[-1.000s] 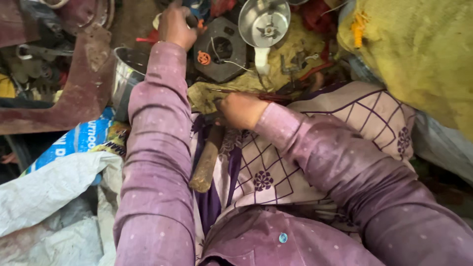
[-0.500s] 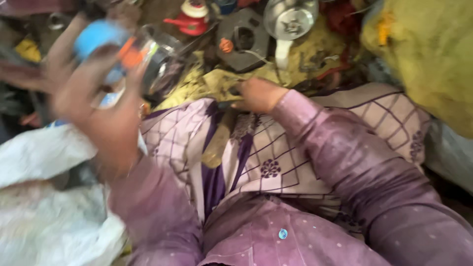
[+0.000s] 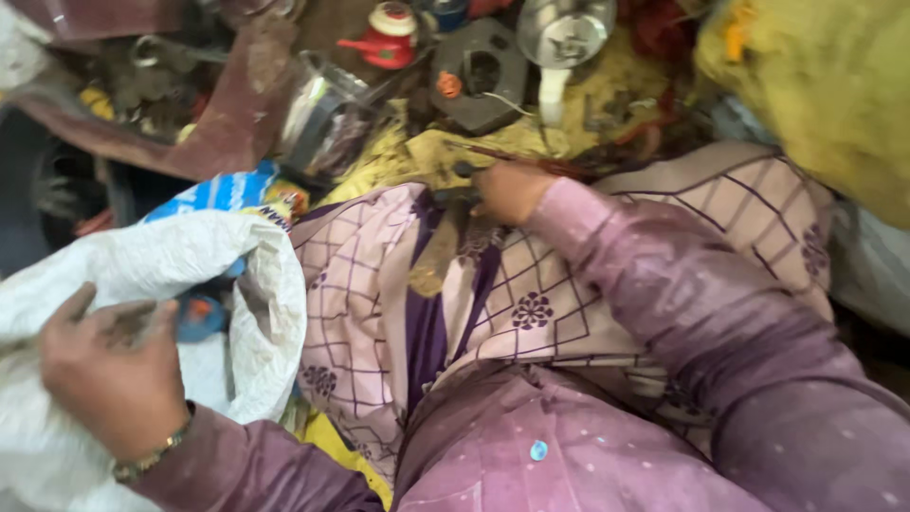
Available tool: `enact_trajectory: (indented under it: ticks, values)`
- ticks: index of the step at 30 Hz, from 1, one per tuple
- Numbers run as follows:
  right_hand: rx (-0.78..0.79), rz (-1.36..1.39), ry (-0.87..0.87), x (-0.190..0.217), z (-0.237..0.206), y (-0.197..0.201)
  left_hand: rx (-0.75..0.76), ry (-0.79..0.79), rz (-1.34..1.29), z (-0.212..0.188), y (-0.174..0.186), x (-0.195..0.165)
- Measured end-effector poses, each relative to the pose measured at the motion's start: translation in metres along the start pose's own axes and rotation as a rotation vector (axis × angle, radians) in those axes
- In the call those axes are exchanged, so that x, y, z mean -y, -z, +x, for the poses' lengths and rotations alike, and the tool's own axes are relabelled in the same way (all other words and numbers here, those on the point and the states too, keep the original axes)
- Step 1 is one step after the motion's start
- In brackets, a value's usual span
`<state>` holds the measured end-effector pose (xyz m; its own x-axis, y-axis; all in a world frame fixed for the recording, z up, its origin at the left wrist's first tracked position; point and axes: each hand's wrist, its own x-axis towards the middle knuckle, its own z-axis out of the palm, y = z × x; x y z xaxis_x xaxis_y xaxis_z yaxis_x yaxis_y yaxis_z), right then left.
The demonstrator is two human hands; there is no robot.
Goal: The person sits on the floor and uses a hammer and a red-handled tool to work on small cylindrical and orange plastic parts. They repeatedly tap and scrape the parts, then place them into a metal container.
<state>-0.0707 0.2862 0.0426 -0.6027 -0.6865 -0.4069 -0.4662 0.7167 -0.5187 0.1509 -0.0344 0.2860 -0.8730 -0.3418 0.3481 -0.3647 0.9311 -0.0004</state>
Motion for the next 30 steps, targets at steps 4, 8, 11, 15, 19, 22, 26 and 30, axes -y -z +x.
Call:
enact_trajectory:
  ticks: [4,8,11,15,19,22,26,30]
  values:
    - [0.012,-0.032,0.035,0.000,0.005,-0.013,-0.019,-0.115,-0.278,0.019,-0.003,-0.063]
    - [-0.107,0.118,0.146,0.008,0.013,-0.018,0.215,-0.562,-0.734,0.039,-0.053,-0.176]
    - [-0.118,0.189,0.191,0.016,0.015,-0.018,0.457,-0.989,-0.806,0.071,-0.121,-0.272]
    - [-0.071,0.170,0.176,0.021,0.010,-0.015,0.692,-1.098,-0.478,0.090,-0.216,-0.371]
    - [-0.051,0.193,0.206,0.021,0.005,-0.010,0.936,-1.236,-0.361,0.076,-0.284,-0.419]
    - [-0.045,0.210,0.225,0.024,0.004,-0.008,1.043,-1.236,-0.377,0.068,-0.310,-0.447]
    - [-0.037,0.228,0.261,0.033,0.000,-0.009,0.854,-1.220,-0.385,0.049,-0.327,-0.482]
    - [-0.027,0.252,0.287,0.043,-0.009,-0.013,0.829,-1.126,-0.382,0.045,-0.347,-0.492]
